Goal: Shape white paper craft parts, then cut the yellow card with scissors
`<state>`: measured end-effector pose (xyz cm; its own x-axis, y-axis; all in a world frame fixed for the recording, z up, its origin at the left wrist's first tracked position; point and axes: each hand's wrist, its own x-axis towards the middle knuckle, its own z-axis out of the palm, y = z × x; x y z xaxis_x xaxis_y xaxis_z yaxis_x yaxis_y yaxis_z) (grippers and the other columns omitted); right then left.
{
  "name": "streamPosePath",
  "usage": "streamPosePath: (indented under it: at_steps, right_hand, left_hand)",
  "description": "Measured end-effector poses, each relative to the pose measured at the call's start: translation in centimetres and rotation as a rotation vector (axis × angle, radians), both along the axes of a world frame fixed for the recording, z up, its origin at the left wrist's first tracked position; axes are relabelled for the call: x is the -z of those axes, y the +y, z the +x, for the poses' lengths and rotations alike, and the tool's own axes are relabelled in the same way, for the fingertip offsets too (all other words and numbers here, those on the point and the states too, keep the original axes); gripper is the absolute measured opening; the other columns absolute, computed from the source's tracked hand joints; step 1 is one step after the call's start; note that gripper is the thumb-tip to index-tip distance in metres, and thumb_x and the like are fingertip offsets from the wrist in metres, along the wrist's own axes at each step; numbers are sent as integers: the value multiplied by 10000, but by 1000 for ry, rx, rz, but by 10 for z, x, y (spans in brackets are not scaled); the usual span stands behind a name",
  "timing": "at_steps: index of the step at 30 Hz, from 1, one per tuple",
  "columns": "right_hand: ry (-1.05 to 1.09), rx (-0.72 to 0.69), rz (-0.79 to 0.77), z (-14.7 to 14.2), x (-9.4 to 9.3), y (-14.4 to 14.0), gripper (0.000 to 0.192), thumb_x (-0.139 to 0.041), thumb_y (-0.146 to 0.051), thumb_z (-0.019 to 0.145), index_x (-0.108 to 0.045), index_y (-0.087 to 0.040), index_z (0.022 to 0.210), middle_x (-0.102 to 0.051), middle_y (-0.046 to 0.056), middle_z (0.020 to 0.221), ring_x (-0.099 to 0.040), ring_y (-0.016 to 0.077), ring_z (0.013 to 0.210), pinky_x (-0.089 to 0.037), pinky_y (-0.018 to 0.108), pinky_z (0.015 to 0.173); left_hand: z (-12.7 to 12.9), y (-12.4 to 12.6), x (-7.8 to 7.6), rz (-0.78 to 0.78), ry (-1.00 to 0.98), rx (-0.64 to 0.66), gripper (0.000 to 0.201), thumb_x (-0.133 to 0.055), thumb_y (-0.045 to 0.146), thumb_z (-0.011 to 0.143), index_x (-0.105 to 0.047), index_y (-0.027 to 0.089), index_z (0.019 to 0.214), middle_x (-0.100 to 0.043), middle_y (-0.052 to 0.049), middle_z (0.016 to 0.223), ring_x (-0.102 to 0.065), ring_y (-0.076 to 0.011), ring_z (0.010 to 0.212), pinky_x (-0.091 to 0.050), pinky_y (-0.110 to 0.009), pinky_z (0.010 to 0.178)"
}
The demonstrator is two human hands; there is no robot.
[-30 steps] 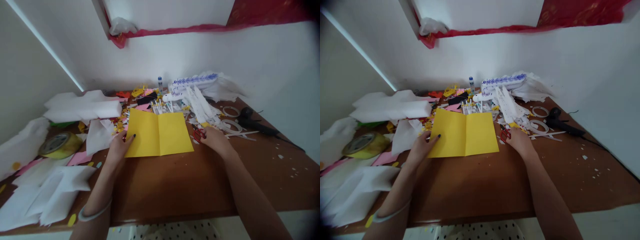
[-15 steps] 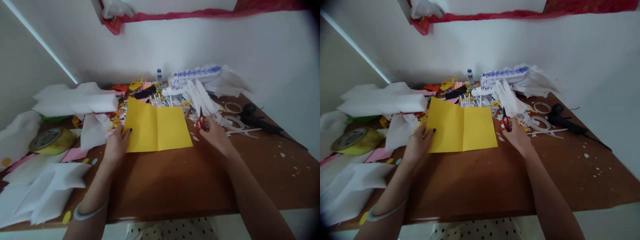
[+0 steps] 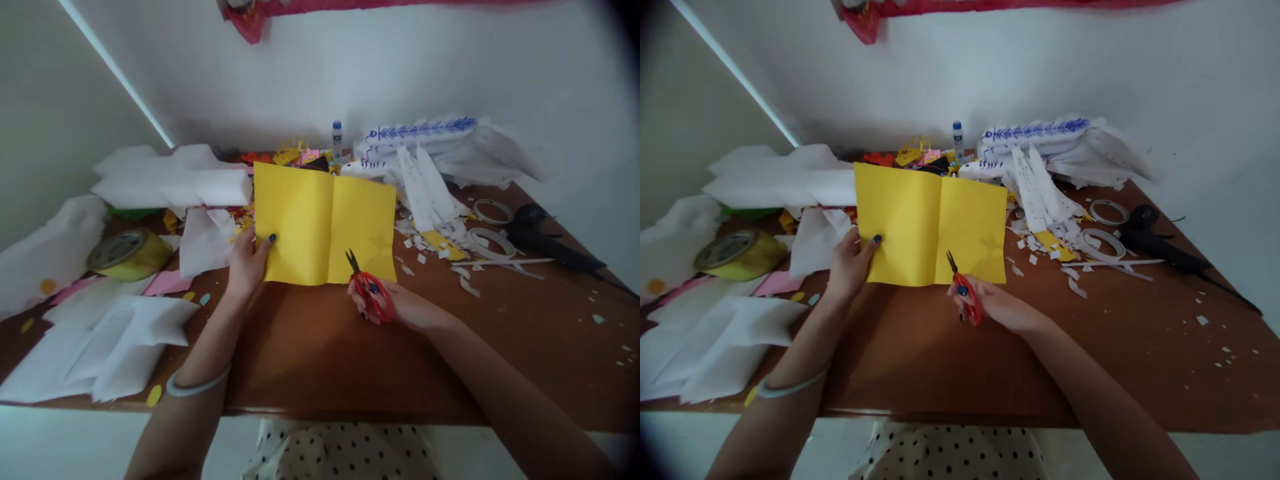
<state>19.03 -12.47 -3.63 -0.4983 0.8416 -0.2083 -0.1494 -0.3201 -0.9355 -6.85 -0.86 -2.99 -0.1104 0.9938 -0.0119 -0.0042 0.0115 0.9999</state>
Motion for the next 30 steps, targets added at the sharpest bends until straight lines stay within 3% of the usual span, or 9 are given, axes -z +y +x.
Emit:
streamPosePath:
  at_steps: [3,6,9,15,25,30]
  right_hand:
    - [65,-187,-38,-4,2,-5,499,-516,-647,828,-535,-181,1005,-473,2,790,-527,108,681,-436,199,527]
    - [55,-257,-61,-9,10,-8,472,-486,-624,860,-530,-183,1022,-491,10,813,-553,110,702,-487,211,565]
    - [74,-221,-108,-16,16,-8,427,-470,-602,880,-517,-190,984,-502,5,790,-558,107,676,-506,222,568]
    - [120,-91,-132,-24,12,-5,536,-494,-713,795,-512,-199,945,-515,0,739,-550,120,645,-514,248,563]
    - [278,-56,-109,-22,16,-4,609,-453,-760,777,-542,-188,966,-520,0,723,-529,113,624,-507,234,548]
    - [211,-3,-85,-23,15,-2,592,-446,-755,785,-539,-195,956,-522,-7,682,-523,115,586,-499,231,502]
  left_hand:
    - [0,2,6,117,-38,29,207,-697,297,729,-576,188,856,-654,4,731,-606,-120,614,-474,-181,565]
    - [-1,3,9,114,-106,13,238,-709,306,723,-597,191,898,-683,-1,755,-660,-138,663,-521,-203,614]
    - [2,2,9,97,-167,-6,258,-714,295,724,-618,190,939,-702,-13,774,-695,-170,762,-551,-230,677]
    - [15,-4,12,69,-235,-5,269,-715,311,740,-628,192,965,-726,-44,900,-687,-207,944,-567,-261,761]
    - [31,-15,16,62,-180,-19,250,-673,330,769,-582,188,954,-719,-40,933,-680,-205,929,-560,-271,773]
    - [27,-12,22,102,-147,-11,288,-663,346,787,-570,204,1019,-706,-49,1007,-673,-205,948,-560,-284,787]
